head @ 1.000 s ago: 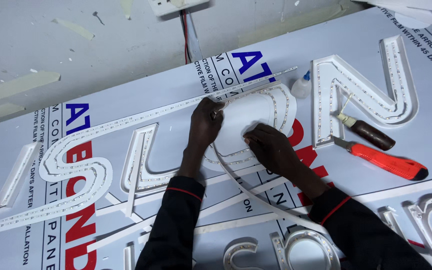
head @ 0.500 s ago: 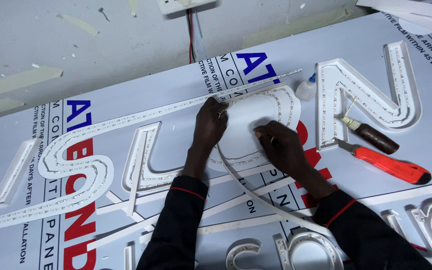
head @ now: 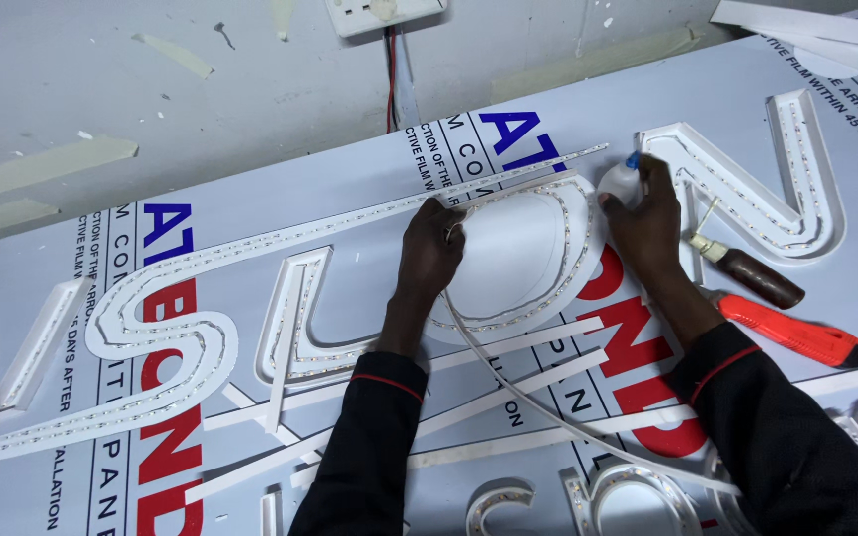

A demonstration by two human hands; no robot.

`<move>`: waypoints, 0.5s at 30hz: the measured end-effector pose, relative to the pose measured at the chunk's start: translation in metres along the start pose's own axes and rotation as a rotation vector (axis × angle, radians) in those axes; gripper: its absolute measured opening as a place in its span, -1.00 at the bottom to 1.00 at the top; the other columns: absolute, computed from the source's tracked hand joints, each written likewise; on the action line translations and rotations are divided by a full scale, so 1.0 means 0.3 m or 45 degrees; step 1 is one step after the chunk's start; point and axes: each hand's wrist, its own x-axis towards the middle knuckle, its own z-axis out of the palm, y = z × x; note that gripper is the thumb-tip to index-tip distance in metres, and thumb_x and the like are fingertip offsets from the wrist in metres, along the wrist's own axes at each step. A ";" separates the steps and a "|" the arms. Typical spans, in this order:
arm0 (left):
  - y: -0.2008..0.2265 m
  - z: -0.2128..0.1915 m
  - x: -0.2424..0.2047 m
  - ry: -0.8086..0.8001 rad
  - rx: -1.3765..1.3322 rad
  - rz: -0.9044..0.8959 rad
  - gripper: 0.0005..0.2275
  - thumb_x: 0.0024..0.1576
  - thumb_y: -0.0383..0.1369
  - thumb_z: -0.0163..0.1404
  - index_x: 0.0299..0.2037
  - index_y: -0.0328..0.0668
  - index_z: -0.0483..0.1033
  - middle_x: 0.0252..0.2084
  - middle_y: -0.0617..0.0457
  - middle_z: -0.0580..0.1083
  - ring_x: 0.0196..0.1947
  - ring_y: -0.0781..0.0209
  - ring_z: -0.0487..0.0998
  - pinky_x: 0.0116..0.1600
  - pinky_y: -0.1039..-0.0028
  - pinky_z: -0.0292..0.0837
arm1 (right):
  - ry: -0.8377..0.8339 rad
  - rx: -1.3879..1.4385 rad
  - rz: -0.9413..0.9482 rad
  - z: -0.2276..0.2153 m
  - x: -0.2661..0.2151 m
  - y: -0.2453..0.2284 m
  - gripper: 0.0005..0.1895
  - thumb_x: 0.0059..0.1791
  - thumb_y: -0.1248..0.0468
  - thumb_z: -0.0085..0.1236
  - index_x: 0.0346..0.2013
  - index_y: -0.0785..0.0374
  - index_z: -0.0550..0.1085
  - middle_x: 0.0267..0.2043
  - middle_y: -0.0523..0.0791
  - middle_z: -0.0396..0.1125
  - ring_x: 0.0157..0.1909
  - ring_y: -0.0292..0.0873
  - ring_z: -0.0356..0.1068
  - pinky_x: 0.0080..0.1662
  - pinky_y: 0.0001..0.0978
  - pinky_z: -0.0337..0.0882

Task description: The person assembles a large illuminated sign by applying adhesive from a bottle to the edges of white letter-shaped frames and pressing flexible LED light strips into place. The person uses a utility knife to trim excess strip material and continues applying adhesive and securing the strips along the contours of the letters.

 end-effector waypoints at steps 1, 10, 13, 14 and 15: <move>0.006 -0.002 0.000 0.000 0.000 -0.002 -0.79 0.26 -0.49 0.08 0.01 -0.25 0.76 -0.01 -0.19 0.59 -0.06 -0.25 0.68 0.03 0.03 0.63 | -0.002 0.000 0.000 0.014 0.018 0.038 -0.38 0.15 0.52 0.31 0.47 0.49 0.28 0.29 0.33 0.33 0.44 0.57 0.31 0.33 0.51 0.35; -0.002 -0.039 -0.029 0.365 -0.427 0.157 -0.96 0.29 -0.54 0.16 -0.11 -0.27 0.64 -0.29 -0.09 0.43 -0.27 0.05 0.59 -0.15 0.23 0.52 | 0.020 0.035 -0.587 0.104 -0.036 -0.106 -0.51 0.22 0.16 0.48 0.38 0.33 0.59 -0.04 0.16 0.39 -0.01 0.33 0.50 -0.08 0.03 0.58; -0.009 -0.032 -0.018 0.398 -0.513 0.137 -0.93 0.26 -0.59 0.16 -0.10 -0.31 0.66 -0.29 -0.07 0.46 -0.27 0.16 0.58 -0.15 0.26 0.52 | 0.003 0.068 -0.229 0.157 -0.063 -0.135 -0.50 0.04 0.14 0.71 0.14 0.28 0.65 -0.18 0.10 0.43 -0.24 0.06 0.46 -0.27 -0.19 0.46; -0.011 -0.028 -0.016 0.399 -0.501 0.149 -0.90 0.25 -0.59 0.16 -0.09 -0.28 0.68 -0.29 -0.06 0.46 -0.27 0.16 0.58 -0.17 0.26 0.51 | -0.022 0.084 -0.218 0.161 -0.074 -0.167 -0.56 0.03 0.20 0.69 0.10 0.27 0.65 -0.16 0.09 0.46 -0.20 0.08 0.51 -0.26 -0.18 0.47; -0.015 -0.026 -0.017 0.403 -0.486 0.159 -0.88 0.24 -0.60 0.17 -0.08 -0.26 0.69 -0.29 -0.04 0.46 -0.28 0.17 0.59 -0.18 0.27 0.50 | -0.051 0.102 -0.208 0.169 -0.085 -0.201 -0.61 0.03 0.26 0.68 0.06 0.25 0.65 -0.13 0.08 0.49 -0.16 0.09 0.56 -0.25 -0.16 0.47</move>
